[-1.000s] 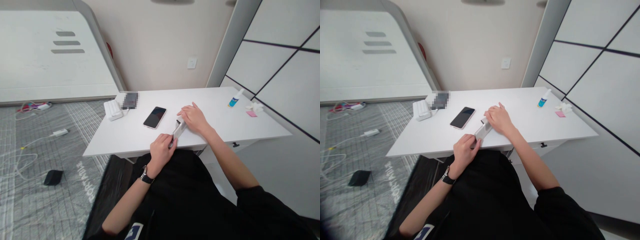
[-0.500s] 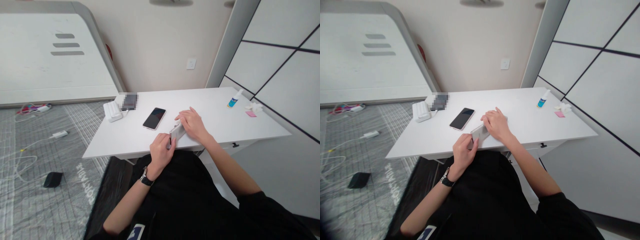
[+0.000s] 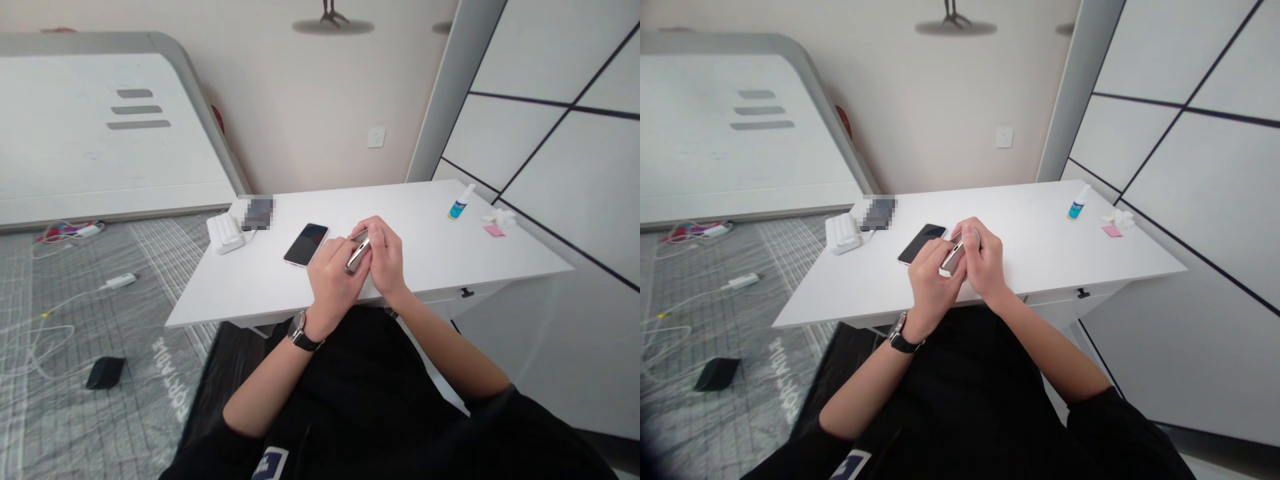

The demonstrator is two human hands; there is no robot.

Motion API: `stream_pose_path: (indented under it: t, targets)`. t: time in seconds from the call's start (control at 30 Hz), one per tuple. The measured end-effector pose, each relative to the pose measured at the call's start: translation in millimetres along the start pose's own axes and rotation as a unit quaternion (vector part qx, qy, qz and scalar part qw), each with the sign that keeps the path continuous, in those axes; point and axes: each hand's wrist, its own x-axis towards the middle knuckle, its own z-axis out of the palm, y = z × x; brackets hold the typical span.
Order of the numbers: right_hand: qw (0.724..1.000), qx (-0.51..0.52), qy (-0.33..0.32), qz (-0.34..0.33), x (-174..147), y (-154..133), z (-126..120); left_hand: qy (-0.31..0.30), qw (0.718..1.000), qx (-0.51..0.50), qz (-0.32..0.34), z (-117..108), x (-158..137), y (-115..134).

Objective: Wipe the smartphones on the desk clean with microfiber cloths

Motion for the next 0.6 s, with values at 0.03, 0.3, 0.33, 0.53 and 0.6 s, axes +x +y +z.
stream_pose_path:
  t: [0.03, 0.3, 0.33, 0.53, 0.6]
  targets:
    - [1.000, -0.004, 0.001, -0.009, 0.7, -0.6, -0.3, -0.006, 1.000, 0.000, -0.004, 1.7, 0.4, -0.9]
    - [0.984, -0.103, -0.059, -0.136, 0.6, -1.3, -3.4, -0.052, 0.998, 0.037, 0.001, 4.0, -0.6, -6.5]
    - [0.986, -0.085, -0.042, -0.137, 1.3, -1.6, -2.4, -0.045, 0.999, 0.018, -0.004, 2.8, 2.1, -5.5]
    - [0.995, -0.050, 0.040, -0.071, 6.6, -2.3, 3.5, -0.031, 0.991, -0.112, -0.063, 4.9, 13.4, -0.9]
    - [0.996, -0.058, 0.056, -0.043, 7.8, 1.5, 3.1, -0.054, 0.986, -0.139, -0.080, 11.3, 6.9, -2.8]
